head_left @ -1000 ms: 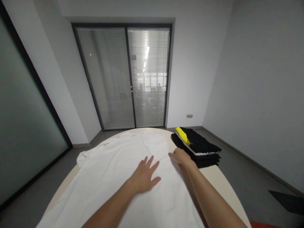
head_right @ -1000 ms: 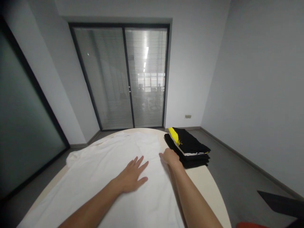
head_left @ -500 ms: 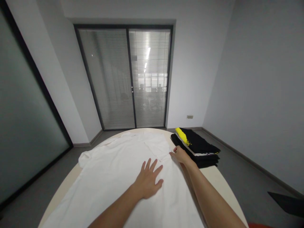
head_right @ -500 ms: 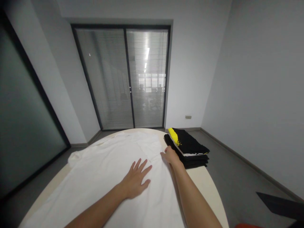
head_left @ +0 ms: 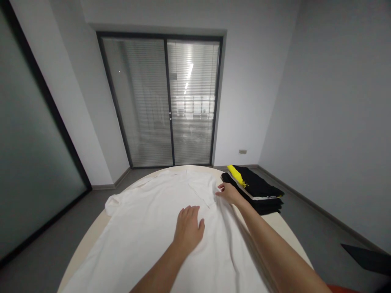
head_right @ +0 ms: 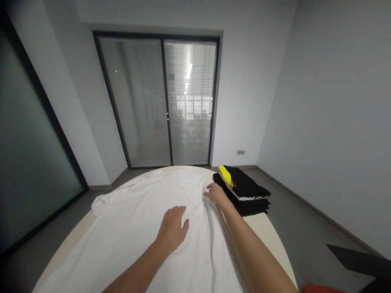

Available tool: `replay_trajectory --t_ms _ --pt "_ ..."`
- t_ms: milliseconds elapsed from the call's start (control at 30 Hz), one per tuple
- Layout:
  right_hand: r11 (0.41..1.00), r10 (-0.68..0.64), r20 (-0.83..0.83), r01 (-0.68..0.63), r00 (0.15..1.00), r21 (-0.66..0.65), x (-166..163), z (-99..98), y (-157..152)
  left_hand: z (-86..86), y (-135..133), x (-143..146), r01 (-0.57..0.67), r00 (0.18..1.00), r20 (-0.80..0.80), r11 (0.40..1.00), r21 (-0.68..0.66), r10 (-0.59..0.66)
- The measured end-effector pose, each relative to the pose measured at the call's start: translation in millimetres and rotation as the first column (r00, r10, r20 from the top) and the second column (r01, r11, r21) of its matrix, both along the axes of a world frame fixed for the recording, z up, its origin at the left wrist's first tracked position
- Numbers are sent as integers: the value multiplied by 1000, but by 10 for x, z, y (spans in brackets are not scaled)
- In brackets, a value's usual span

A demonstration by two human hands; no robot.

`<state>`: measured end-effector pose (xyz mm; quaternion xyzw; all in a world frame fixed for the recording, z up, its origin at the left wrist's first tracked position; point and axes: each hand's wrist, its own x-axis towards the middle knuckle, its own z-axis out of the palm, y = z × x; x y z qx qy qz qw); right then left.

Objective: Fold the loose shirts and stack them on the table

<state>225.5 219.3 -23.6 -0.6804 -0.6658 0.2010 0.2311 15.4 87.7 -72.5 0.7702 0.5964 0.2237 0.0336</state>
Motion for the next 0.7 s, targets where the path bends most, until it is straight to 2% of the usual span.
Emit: replay_trajectory --t_ms 167,267,367,467,567,633,700 --pt "991 129 -1 -128 992 35 -481 208 19 -69 93 -80 -148 975 173 988 38 139" --pt "969 245 -37 -243 969 35 -812 212 -66 -96 160 -137 -219 934 299 975 48 195" --pt "933 357 -74 -360 931 -29 -1004 162 -247 -99 201 -201 -263 895 387 963 53 223" --pt "874 449 -6 -440 894 -206 -996 151 -458 -102 214 -250 -270 893 383 962 35 237" --pt "824 531 221 -439 818 -357 -888 206 -629 -86 208 -264 -229 926 310 973 1 218" --pt "821 551 319 -432 771 -374 -834 249 -714 -50 201 -263 -200 937 283 979 -42 204" --pt "822 556 343 -440 757 -362 -815 281 -783 0 198 -268 -185 939 281 980 -72 197"
